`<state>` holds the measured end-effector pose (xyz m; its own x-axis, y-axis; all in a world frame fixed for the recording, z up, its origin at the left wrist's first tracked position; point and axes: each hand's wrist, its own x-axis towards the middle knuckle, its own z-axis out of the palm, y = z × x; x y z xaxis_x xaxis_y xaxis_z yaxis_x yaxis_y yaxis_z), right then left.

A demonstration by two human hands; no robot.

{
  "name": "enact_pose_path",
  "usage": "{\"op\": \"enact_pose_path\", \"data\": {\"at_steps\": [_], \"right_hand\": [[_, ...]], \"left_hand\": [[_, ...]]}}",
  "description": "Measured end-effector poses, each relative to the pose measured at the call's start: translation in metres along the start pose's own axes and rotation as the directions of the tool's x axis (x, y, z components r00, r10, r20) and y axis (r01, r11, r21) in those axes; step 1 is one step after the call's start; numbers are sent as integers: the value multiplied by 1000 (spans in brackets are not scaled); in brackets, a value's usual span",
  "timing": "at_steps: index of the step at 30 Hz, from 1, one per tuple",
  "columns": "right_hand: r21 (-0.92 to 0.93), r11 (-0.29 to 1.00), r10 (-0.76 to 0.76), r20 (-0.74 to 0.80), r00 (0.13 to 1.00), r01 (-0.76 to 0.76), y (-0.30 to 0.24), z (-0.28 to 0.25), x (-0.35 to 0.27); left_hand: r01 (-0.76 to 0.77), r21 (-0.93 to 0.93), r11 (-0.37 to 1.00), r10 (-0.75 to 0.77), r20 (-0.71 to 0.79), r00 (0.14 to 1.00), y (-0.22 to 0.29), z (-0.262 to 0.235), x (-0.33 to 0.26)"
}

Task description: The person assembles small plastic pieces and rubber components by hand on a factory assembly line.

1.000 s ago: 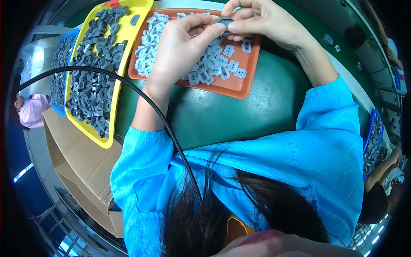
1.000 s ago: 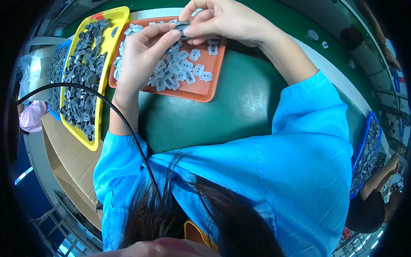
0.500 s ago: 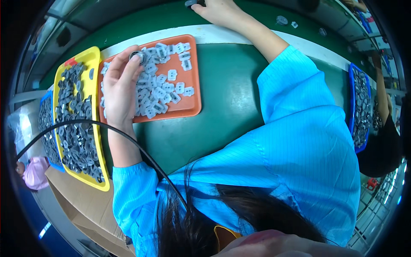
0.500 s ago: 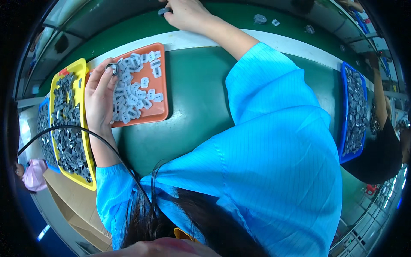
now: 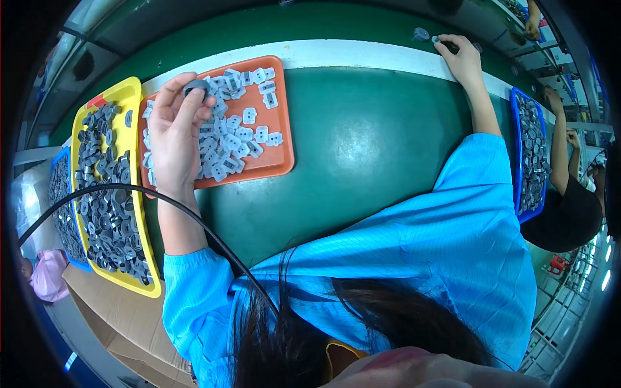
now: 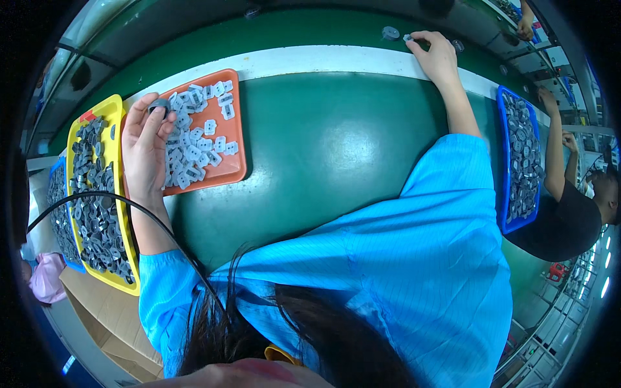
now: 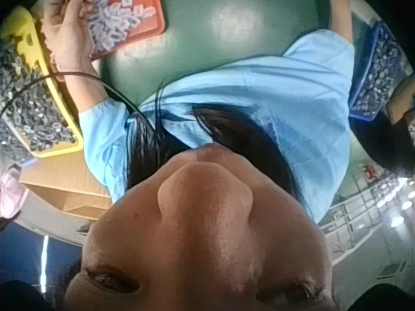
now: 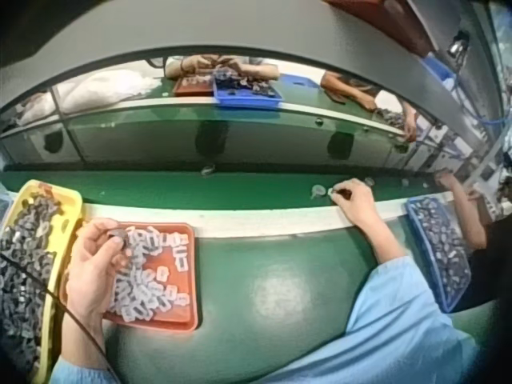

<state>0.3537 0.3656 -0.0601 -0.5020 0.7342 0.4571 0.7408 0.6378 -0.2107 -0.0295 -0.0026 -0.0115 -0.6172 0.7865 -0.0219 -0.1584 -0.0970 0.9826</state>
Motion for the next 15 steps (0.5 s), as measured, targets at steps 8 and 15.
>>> {"op": "enact_pose_path", "data": {"at_steps": [8,15], "right_hand": [[516,838,-12,338,941,-175,-67,-41,47],[840,280,-576,535,618,-465,-305,-14,47]], "left_hand": [[-127,253,959,103,108,989,4,12,2],[-185,349,919,196,5,981,-3,6,-6]]}}
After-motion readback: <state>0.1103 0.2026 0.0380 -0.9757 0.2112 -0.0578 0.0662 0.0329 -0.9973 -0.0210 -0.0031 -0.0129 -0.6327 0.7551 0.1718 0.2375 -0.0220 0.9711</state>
